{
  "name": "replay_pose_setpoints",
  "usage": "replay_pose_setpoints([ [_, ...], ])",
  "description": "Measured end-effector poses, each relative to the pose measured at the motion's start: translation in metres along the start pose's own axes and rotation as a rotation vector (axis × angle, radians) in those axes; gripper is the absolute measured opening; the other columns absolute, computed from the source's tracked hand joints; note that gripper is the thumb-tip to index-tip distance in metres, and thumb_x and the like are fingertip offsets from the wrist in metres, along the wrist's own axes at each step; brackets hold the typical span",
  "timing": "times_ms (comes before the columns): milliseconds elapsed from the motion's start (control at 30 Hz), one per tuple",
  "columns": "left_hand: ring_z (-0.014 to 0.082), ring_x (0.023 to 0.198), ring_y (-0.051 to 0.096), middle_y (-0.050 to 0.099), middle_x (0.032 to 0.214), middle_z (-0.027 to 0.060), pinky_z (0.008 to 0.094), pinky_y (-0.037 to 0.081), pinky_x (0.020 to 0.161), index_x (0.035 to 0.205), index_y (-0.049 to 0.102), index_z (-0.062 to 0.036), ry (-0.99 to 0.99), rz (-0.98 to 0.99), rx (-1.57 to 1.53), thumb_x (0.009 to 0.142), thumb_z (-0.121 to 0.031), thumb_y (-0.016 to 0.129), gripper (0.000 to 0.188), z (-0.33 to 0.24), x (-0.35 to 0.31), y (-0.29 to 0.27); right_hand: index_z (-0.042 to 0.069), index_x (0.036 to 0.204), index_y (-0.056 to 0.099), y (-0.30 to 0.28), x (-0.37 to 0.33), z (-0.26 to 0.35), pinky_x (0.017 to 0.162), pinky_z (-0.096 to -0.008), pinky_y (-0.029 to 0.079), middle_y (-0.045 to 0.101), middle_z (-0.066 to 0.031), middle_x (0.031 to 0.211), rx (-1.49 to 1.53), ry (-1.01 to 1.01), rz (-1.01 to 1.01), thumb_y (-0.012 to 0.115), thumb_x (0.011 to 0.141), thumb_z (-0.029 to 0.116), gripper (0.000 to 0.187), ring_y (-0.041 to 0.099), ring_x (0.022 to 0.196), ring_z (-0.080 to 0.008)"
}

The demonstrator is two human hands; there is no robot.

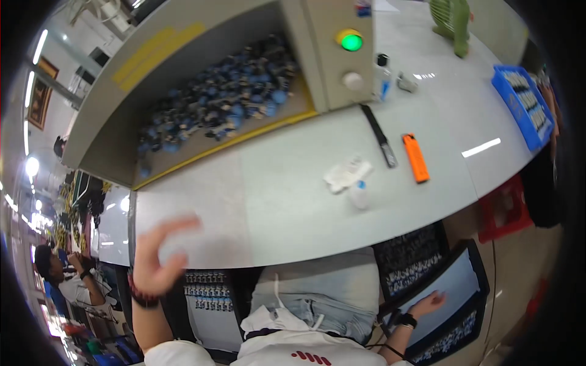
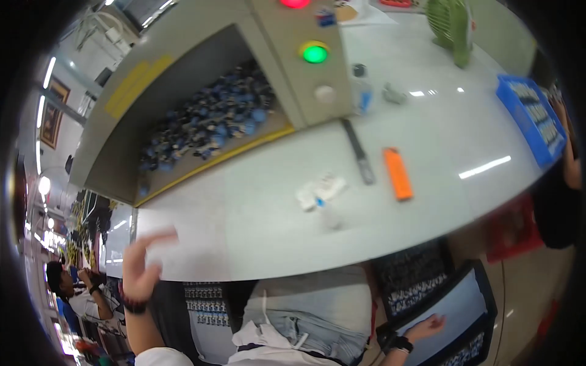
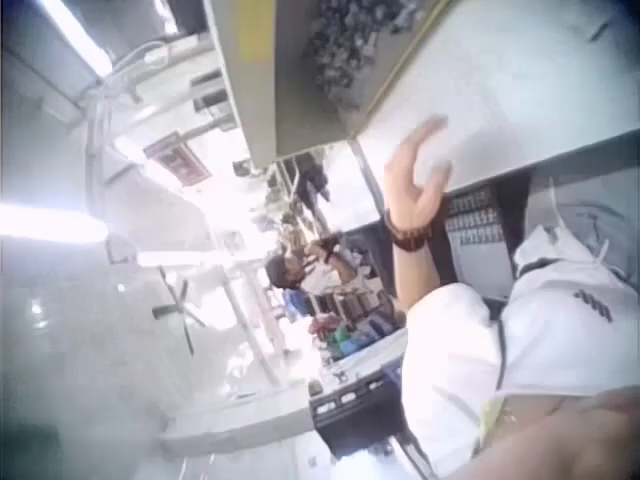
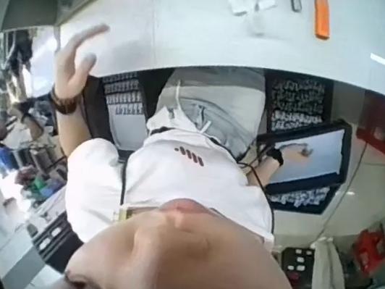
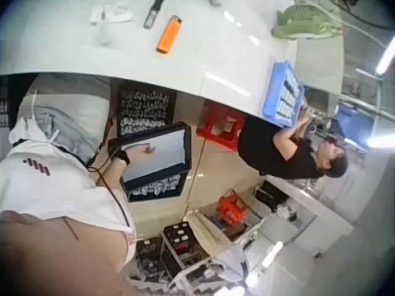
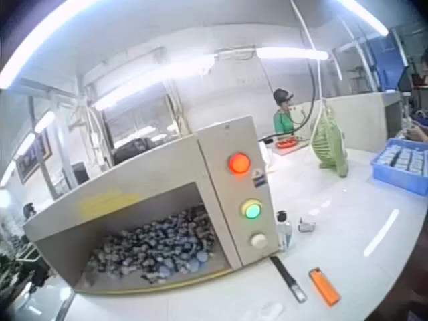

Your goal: Assembling and gluing parts of small blue and white figurines at a factory workbench.

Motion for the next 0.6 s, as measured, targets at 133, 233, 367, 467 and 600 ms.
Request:
replay_pose_setpoints([
  [133,0.0312,0.120,0.031,0.040,0.125,0.0148,0.0364,0.024,0.098,0.119,0.041,-0.0033,-0.109,-0.163,0.642,0.078,-0.018,0.050,0.044,0.112,0.035,-0.067,-0.003,0.107,0.044,0.036,0.013,0.226,0.075,-0.0316,0.040,0.049,-0.0154,0.099,0.344,-0.347,0.015,0.048,0.085,0.013,0.028,0.047,0.085,-0.0213],
  [233,0.0290,0.121,0.029,0.036,0.128,0.0107,0.0432,0.024,0.097,0.122,0.039,-0.0109,0.002,-0.153,0.736,0.081,-0.027,0.049,0.045,0.147,0.090,-0.098,-0.002,0.097,0.046,0.043,-0.005,0.332,0.069,-0.0333,0.040,0.048,-0.0142,0.089,0.605,-0.640,0.101,0.045,0.082,0.007,0.017,0.046,0.077,-0.0219],
  [367,0.0296,0.120,0.029,0.040,0.124,0.0113,0.0416,0.026,0.097,0.123,0.037,-0.0111,0.013,-0.110,0.742,0.083,-0.032,0.046,0.046,0.215,0.145,-0.091,0.002,0.081,0.043,0.052,-0.077,0.431,0.057,-0.0325,0.035,0.042,-0.0097,0.075,0.899,-1.150,0.490,0.044,0.075,0.006,0.007,0.040,0.064,-0.0192],
  [467,0.0304,0.119,0.031,0.038,0.126,0.0109,0.0395,0.025,0.098,0.124,0.035,-0.0118,-0.252,-0.216,0.489,0.082,-0.036,0.046,0.049,0.285,0.168,-0.122,0.003,0.078,0.045,0.061,-0.110,0.453,0.052,-0.0311,0.033,0.043,-0.0059,0.064,0.922,-1.098,0.702,0.050,0.072,0.008,0.009,0.039,0.054,-0.0170],
  [600,0.0316,0.116,0.034,0.038,0.125,0.0125,0.0392,0.028,0.097,0.125,0.034,-0.0126,-0.297,-0.408,0.865,0.081,-0.040,0.048,0.053,0.308,0.178,-0.156,0.001,0.076,0.050,0.083,-0.120,0.452,0.046,-0.0265,0.031,0.046,-0.0052,0.056,0.845,-0.980,0.835,0.050,0.066,0.003,0.010,0.038,0.046,-0.0166],
])
Point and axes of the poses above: each hand's wrist, its own x-axis towards the middle knuckle, its own y-axis out of the palm, z = x × y, the point moved 5 cm from there along x, towards the middle knuckle
